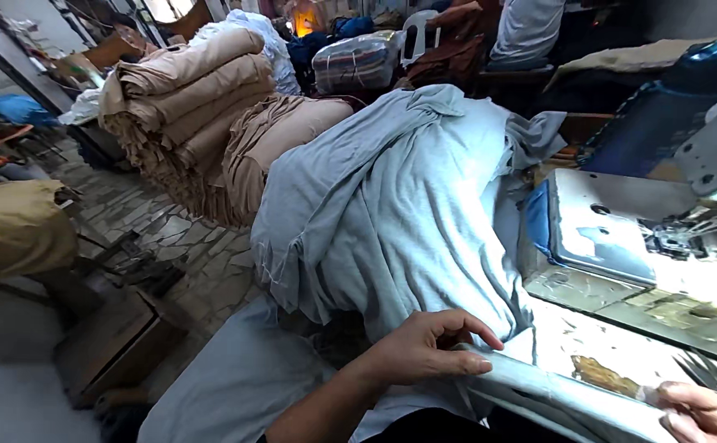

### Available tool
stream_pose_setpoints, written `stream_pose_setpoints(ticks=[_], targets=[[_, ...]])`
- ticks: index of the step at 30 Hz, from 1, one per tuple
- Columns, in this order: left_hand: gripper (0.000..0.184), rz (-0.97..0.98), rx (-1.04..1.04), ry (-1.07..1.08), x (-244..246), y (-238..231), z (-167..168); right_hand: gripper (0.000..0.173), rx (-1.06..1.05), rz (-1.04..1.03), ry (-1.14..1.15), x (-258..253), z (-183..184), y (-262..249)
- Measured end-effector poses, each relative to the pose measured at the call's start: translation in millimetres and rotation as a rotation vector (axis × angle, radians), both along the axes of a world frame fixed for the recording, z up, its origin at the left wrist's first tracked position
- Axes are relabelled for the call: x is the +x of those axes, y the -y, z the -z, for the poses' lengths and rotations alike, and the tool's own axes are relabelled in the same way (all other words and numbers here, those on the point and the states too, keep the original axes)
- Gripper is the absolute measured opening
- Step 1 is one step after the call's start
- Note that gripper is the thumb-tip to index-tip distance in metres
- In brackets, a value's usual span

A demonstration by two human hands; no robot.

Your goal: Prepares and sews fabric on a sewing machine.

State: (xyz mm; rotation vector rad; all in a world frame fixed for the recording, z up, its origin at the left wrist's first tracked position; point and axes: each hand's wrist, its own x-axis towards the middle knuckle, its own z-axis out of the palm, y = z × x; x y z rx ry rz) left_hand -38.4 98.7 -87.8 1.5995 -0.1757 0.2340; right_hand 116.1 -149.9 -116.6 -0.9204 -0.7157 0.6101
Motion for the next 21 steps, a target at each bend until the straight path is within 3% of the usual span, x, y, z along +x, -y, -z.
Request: stream_pose_setpoints(ticks=[21], targets=[[0.024, -0.050, 0.082, -0.015, 2.6, -0.7, -1.4, 0.023, 0.000, -0.001, -0.011, -0.4, -2.0, 1.7]])
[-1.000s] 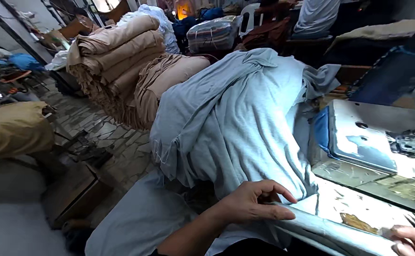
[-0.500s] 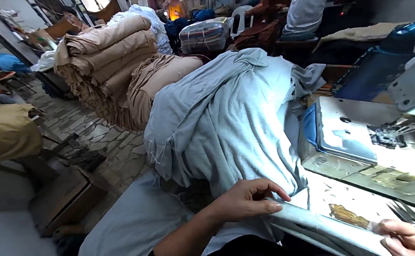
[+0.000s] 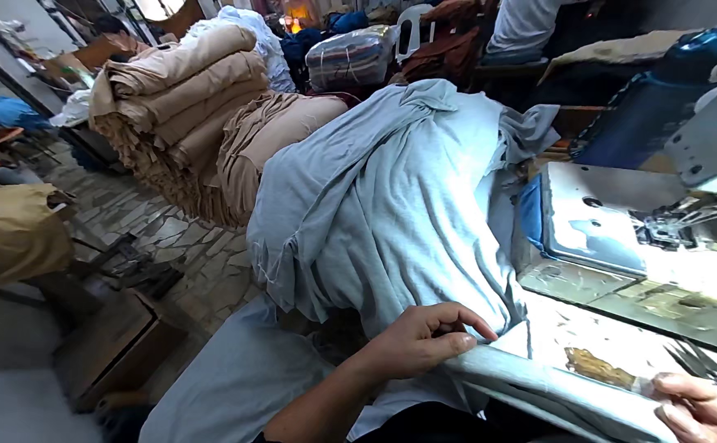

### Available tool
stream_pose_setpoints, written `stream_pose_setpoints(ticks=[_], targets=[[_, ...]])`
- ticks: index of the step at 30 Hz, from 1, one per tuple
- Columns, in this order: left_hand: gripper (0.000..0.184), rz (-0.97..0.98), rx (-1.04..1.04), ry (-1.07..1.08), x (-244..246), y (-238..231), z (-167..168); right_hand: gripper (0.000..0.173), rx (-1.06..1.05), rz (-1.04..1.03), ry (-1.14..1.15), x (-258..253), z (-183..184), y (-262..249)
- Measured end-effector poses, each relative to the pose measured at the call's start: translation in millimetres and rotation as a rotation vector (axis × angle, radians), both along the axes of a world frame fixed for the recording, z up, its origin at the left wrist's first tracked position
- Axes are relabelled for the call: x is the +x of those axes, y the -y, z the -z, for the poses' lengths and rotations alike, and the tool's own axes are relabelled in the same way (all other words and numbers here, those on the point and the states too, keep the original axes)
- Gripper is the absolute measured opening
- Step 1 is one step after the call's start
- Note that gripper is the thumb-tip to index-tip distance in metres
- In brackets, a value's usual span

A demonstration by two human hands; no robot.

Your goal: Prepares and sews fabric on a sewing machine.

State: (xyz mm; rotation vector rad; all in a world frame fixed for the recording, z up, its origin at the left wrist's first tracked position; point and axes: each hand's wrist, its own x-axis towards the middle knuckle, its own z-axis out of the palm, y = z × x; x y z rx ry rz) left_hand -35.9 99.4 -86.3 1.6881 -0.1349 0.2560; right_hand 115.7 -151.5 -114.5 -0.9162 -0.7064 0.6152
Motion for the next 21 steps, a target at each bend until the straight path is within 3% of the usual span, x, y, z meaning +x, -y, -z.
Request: stream_pose_setpoints(ticks=[9, 16, 21], targets=[[0.017, 0.149, -0.285, 0.102, -3.0, 1.2, -0.7, 0.023, -0.039, 0.041, 0.013, -0.4, 5.3, 0.0], [0.017, 0.109, -0.293, 0.024, -7.6, -6.7, 7.2, 0.024, -0.053, 0.053, 0.007, -4.2, 8.4, -5.8], [0.020, 0.048, -0.180, -0.015, -9.5, -8.8, 5.3, 0.025, -0.042, 0.039, -0.024, -5.1, 9.4, -10.8]])
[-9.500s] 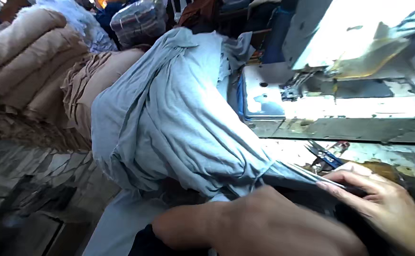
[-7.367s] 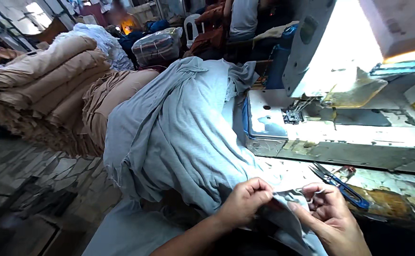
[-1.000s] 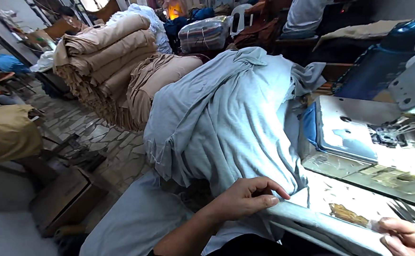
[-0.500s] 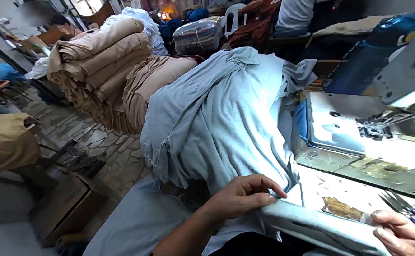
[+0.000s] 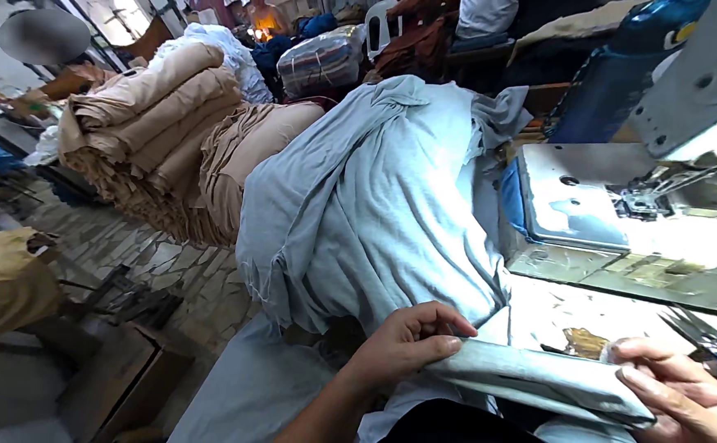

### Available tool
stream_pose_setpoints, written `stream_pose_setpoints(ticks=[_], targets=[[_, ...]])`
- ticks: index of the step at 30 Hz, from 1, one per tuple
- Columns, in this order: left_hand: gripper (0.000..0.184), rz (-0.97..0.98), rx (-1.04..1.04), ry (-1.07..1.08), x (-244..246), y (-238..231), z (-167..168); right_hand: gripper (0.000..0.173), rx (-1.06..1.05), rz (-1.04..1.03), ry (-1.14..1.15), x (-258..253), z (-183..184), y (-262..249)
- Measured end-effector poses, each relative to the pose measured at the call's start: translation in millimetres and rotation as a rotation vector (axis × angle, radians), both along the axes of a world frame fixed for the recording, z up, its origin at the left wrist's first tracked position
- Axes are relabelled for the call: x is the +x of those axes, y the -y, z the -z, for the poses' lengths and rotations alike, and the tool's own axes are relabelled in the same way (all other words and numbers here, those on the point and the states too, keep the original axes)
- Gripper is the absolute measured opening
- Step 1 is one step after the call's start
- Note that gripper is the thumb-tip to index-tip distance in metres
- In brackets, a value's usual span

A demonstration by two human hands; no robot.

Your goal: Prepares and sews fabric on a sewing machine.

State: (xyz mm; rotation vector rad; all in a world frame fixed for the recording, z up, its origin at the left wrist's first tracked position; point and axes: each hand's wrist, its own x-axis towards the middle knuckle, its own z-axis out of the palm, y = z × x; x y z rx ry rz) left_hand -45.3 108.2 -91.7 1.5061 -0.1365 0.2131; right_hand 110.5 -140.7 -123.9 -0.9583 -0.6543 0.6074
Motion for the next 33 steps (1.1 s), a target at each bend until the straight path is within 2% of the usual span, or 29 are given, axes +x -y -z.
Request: stream_pose_setpoints(ticks=[3, 10, 16, 24, 29, 33], targets=[[0.019, -0.046, 0.025, -0.030, -2.1, -1.5, 1.1, 0.025, -0.012, 0.010, 0.002, -1.4, 2.9, -1.8], [0.019, -0.035, -0.203, -0.146, 3.5, 5.3, -0.8, 0.026, -0.032, 0.027, 0.032, -1.4, 3.6, 7.2], [0.020, -0.046, 0.049, -0.052, 9.4, 12.4, -1.5, 0.027, -0.011, 0.044, 0.033, 0.1, 4.4, 15.7], [0.021, -0.109, 0.200, -0.019, 10.3, 19.1, -5.4, 0.024, -0.013, 0.080, 0.038, -2.3, 4.0, 19.3], [0.016, -0.204, 0.311, 0.048, 11.5, 15.6, -14.1, 0.020, -0.014, 0.187, 0.308, 4.8, 3.7, 10.5], [0.023, -0.290, 0.480, 0.121, 19.5, 18.4, -24.7, 0.023, -0.044, 0.260, 0.427, 6.8, -10.4, 5.9]])
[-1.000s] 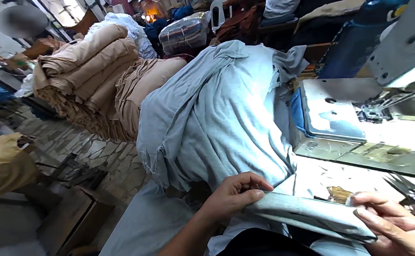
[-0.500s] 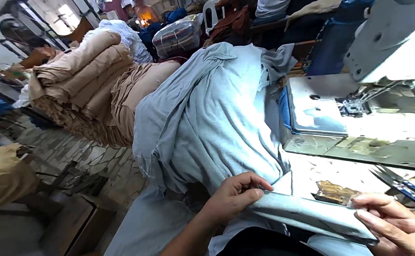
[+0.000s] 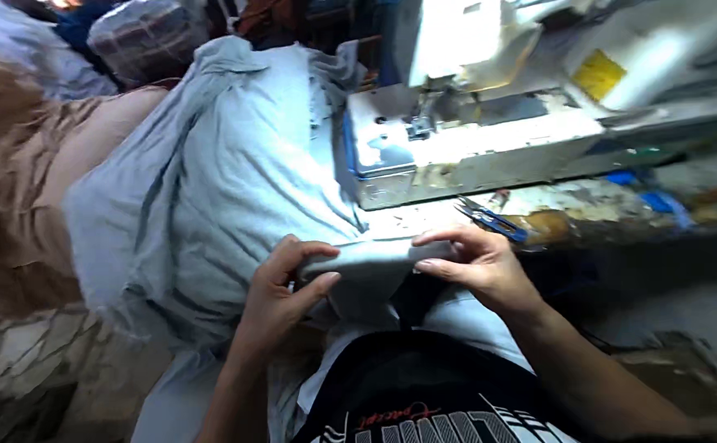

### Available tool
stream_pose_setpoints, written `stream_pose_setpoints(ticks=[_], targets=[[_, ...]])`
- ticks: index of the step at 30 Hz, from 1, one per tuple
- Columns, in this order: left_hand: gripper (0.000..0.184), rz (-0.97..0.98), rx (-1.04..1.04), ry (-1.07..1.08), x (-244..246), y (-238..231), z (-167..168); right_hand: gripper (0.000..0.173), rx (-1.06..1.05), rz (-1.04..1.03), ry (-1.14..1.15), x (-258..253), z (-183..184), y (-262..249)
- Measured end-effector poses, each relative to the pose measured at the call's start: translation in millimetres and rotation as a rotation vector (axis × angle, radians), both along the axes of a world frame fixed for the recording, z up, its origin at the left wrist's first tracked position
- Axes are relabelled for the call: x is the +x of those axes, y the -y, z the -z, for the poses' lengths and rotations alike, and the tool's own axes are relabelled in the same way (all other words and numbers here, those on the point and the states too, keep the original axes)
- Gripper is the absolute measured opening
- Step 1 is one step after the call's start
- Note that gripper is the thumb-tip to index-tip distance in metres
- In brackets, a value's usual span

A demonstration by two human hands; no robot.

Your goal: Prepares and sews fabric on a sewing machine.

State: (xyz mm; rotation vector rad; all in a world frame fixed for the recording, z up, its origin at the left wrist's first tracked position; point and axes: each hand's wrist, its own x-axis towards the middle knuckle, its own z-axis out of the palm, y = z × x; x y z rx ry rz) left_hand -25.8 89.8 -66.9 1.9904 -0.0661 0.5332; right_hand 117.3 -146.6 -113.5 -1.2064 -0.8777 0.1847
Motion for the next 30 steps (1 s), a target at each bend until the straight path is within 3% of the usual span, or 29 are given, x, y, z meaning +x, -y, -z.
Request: stream_pose_setpoints(ticks=[3, 8, 10, 12, 13, 15, 17, 19, 20, 23, 26, 27, 29, 30], targets=[[0.021, -0.100, 0.110, 0.119, 4.3, 9.5, -7.8, 0.025, -0.023, 0.126, 0.141, -1.7, -7.3, -0.3], [0.012, -0.208, 0.234, 0.353, 29.0, 21.2, -0.2, 0.014, -0.093, 0.478, 0.475, -2.7, -2.9, 6.3], [0.014, -0.130, 0.006, 0.211, 44.0, 28.6, -4.4, 0.018, -0.167, 0.671, 0.652, -1.9, -4.9, 14.3], [0.020, -0.029, -0.240, 0.065, 64.8, 39.6, -24.5, 0.021, -0.182, 0.734, 0.717, 1.5, -11.0, 22.0], [0.020, 0.006, -0.176, 0.053, 77.2, 40.9, -36.5, 0.023, -0.161, 0.712, 0.689, 5.5, -13.8, 22.9], [0.016, -0.002, 0.182, 0.114, 112.5, 34.1, -56.4, 0.023, -0.099, 0.536, 0.458, 17.0, -16.8, 16.9], [0.017, -0.047, 0.568, 0.129, 160.0, 15.2, -57.5, 0.023, -0.049, 0.139, -0.061, 34.0, -18.4, 9.7], [0.021, -0.034, 0.775, 0.048, 205.0, -3.2, -47.0, 0.036, -0.029, -0.144, -0.485, 56.3, -17.5, 1.0], [0.024, -0.022, 0.806, -0.002, 223.7, -8.0, -45.1, 0.038, -0.031, -0.174, -0.549, 65.0, -16.0, -3.8], [0.037, -0.041, 0.822, -0.132, 262.6, -8.9, -46.4, 0.040, -0.025, -0.116, -0.455, 79.2, -12.7, -17.1], [0.042, -0.070, 0.855, 0.274, 293.6, -36.6, 2.4, 0.040, -0.006, -0.093, -0.382, 81.5, -10.1, -23.8], [0.041, -0.065, 0.831, 0.220, 288.3, -29.0, -4.9, 0.040, 0.004, -0.092, -0.393, 79.3, -9.6, -24.1], [0.041, -0.075, 0.741, -0.112, 267.2, 1.6, -43.5, 0.040, 0.018, -0.088, -0.425, 72.6, -7.2, -24.0], [0.042, -0.099, 0.703, -0.151, 264.0, 8.0, -48.2, 0.040, 0.016, -0.074, -0.433, 69.5, -5.9, -24.0]])
